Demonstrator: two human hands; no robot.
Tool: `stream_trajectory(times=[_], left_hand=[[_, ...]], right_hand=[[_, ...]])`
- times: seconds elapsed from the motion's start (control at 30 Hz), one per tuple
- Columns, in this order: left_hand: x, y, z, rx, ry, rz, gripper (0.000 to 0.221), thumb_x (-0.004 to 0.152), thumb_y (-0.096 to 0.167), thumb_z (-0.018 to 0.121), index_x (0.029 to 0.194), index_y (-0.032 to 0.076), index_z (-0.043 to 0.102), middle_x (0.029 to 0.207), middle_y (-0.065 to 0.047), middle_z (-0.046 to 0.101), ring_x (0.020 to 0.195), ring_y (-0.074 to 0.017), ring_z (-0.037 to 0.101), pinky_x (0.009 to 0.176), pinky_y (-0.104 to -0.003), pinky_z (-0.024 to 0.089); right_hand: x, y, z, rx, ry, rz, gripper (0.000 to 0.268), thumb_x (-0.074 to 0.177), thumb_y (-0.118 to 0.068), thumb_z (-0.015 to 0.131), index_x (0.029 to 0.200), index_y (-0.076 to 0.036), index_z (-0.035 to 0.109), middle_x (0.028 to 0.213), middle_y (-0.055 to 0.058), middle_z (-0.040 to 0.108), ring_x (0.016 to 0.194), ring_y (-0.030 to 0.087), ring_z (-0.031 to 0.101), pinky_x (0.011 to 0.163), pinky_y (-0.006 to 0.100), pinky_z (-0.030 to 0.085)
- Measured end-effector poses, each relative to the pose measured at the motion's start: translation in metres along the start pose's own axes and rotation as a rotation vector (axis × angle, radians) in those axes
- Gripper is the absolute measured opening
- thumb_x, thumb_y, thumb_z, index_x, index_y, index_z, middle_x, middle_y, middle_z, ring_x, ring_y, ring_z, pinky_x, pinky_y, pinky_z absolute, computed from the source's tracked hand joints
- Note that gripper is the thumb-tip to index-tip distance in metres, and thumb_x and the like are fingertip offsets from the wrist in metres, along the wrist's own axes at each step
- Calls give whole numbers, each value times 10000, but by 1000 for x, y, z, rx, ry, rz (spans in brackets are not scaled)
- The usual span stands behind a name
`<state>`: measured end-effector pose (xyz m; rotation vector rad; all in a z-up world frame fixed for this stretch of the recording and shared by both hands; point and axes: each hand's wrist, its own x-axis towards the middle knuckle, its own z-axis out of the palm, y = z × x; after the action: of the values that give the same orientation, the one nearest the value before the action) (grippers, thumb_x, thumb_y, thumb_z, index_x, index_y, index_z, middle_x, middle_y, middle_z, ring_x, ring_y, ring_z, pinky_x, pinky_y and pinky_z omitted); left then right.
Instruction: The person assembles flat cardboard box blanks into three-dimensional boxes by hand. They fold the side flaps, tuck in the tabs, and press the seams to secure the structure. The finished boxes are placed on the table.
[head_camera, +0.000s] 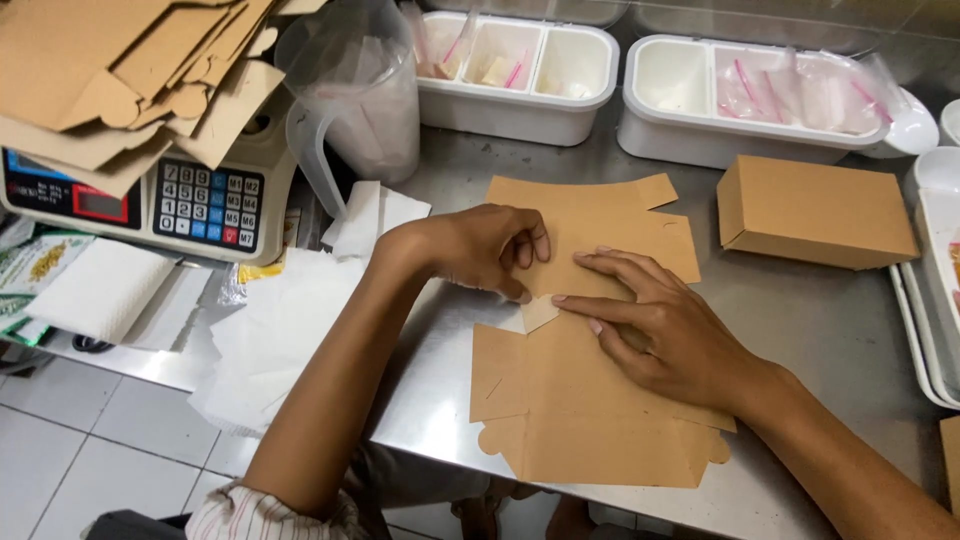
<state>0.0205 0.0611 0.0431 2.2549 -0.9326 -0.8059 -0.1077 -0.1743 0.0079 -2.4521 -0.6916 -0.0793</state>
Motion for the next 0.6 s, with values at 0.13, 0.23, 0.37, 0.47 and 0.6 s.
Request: stream_trajectory(times=[0.13, 0.23, 0.37, 0.47, 0.6], left_hand=[[3, -2, -2, -27, 12, 9, 547, 633, 113, 957, 1113, 33, 707, 940, -83, 698, 847, -237, 679, 760, -369, 593], [4, 0, -2, -39, 6, 5, 610, 582, 139, 998, 1105, 28, 706, 937, -89, 684, 849, -239, 671, 760, -371, 592], [2, 7, -1, 1, 0, -2, 653, 564, 176, 1017, 1117, 32, 704, 946, -99, 682, 862, -262, 687, 766, -393, 590], [-1, 14, 0, 55, 1, -7, 716, 531, 209, 1034, 1142, 40, 700, 970, -108, 692, 905, -295, 710, 795, -427, 587], [-4, 20, -2, 88, -26, -20, 765, 521, 229, 1032, 1170, 35, 676, 993, -103, 676, 953, -310, 709, 859, -437, 578]], right_hand=[[1, -4, -2, 3, -5, 19, 396, 943, -121, 593, 1274, -233, 780, 1453, 163, 594, 1449, 429, 459, 1115, 575, 382], [0, -4, -2, 5, -7, 27, 396, 948, -124, 591, 1275, -241, 782, 1455, 146, 591, 1451, 410, 459, 1113, 570, 384], [1, -5, -2, 14, -10, 35, 385, 951, -128, 596, 1269, -232, 785, 1457, 152, 590, 1455, 417, 454, 1127, 567, 374], [2, -8, -4, 6, -14, 32, 387, 946, -111, 593, 1267, -216, 783, 1450, 168, 593, 1451, 429, 459, 1124, 578, 377], [2, -7, -3, -3, 0, 24, 384, 953, -125, 592, 1264, -235, 789, 1445, 156, 601, 1449, 414, 466, 1126, 568, 380]])
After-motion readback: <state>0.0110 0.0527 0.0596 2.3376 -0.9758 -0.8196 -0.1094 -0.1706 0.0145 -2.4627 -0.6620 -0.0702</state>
